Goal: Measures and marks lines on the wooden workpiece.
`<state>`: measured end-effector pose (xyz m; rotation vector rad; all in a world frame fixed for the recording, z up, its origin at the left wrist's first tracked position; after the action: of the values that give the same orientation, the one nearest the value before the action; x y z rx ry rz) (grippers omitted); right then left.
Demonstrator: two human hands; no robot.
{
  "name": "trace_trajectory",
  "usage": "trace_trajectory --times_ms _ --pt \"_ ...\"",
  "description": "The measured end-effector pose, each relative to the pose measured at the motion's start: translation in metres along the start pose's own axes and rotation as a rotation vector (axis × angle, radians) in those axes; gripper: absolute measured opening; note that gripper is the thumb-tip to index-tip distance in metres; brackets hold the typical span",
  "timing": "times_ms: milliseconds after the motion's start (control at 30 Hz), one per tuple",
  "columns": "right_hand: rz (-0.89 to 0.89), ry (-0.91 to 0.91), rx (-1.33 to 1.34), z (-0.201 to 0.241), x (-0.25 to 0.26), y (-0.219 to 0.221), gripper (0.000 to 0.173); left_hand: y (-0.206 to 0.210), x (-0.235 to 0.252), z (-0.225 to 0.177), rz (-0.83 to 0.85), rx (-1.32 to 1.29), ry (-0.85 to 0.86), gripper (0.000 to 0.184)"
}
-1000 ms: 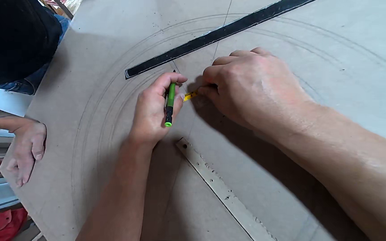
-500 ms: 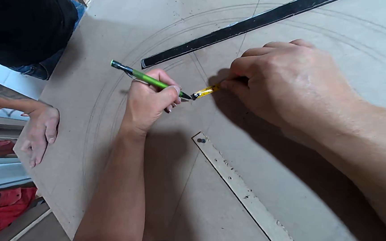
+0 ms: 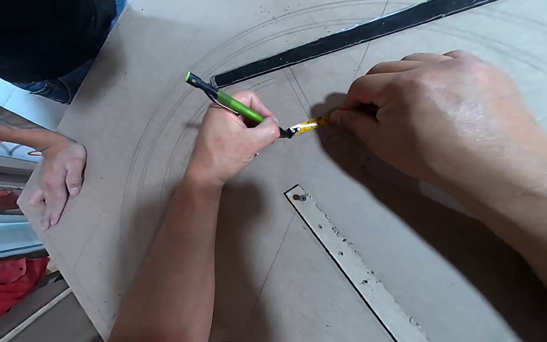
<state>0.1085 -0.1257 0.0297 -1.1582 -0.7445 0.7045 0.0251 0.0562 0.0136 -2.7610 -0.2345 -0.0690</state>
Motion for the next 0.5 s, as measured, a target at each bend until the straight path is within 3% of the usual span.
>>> trace_trajectory --times_ms 500 --pt "0.013 0.013 -0.009 0.0004 0.0007 -0.0003 0.024 0.0002 0.0016 -0.0002 0.004 0.008 -0.016 0.002"
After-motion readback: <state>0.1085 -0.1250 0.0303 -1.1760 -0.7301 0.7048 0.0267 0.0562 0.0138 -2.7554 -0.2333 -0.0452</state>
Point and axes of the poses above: each hand's wrist, its own x-axis towards the middle knuckle, its own y-axis out of the palm, z = x × y, the point moved 8 cm from there along x, towards the middle knuckle, and after that the axes turned 7 degrees about z, right-handed, at the moved point
